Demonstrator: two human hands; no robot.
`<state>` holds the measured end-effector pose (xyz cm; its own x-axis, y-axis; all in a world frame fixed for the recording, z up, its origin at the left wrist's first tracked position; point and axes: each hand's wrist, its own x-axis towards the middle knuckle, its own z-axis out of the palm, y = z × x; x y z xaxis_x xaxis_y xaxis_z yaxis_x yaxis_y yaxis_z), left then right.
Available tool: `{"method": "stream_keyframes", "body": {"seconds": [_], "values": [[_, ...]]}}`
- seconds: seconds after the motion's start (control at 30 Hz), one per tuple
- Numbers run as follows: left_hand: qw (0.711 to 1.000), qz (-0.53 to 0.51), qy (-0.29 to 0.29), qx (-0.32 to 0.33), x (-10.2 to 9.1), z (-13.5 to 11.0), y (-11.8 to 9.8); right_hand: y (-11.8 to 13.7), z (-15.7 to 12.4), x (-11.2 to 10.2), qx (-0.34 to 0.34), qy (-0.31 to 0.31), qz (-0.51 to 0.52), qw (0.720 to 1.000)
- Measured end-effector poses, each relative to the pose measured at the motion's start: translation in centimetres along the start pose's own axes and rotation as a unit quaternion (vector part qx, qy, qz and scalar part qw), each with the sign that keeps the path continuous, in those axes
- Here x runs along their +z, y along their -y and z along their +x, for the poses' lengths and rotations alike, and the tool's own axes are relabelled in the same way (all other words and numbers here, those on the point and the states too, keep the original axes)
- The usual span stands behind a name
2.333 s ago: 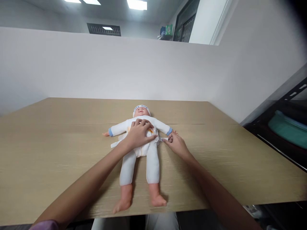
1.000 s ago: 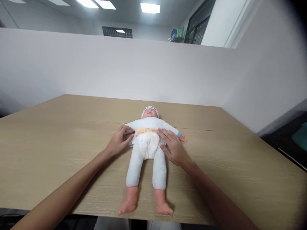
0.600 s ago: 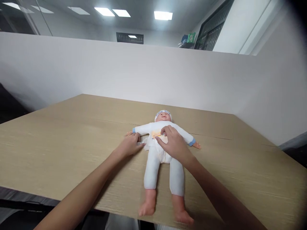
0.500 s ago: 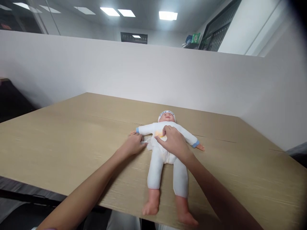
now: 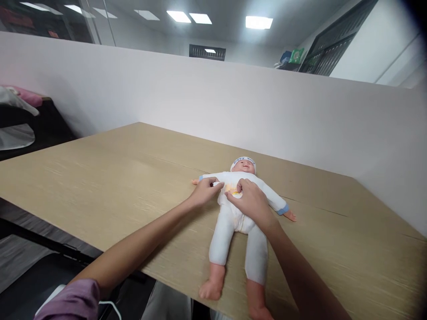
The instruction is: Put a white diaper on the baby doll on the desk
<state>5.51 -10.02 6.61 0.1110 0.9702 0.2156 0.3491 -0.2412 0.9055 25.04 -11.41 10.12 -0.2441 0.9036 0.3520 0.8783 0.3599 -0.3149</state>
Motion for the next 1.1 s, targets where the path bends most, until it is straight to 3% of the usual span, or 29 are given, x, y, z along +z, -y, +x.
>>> {"method": "stream_keyframes", "body": {"seconds": [0.13,0.27,0.53,1.1], "values": [[0.997,-0.047,0.058,0.018,1.8,0.9,-1.3,-0.7,0.0,-0.4,-0.044,0.029,0.032,0.998],[0.99,-0.097,0.094,0.042,2.6,0.9,-1.3,-1.0,-0.1,-1.0,-0.062,0.044,0.064,0.995],[0.975,-0.192,0.099,0.058,2.3,0.5,1.2,-0.9,0.3,-0.1,-0.033,0.033,-0.008,0.999],[0.976,-0.174,0.096,0.083,2.7,0.0,1.6,-1.2,0.6,-0.9,0.035,0.057,0.125,0.99]]}}
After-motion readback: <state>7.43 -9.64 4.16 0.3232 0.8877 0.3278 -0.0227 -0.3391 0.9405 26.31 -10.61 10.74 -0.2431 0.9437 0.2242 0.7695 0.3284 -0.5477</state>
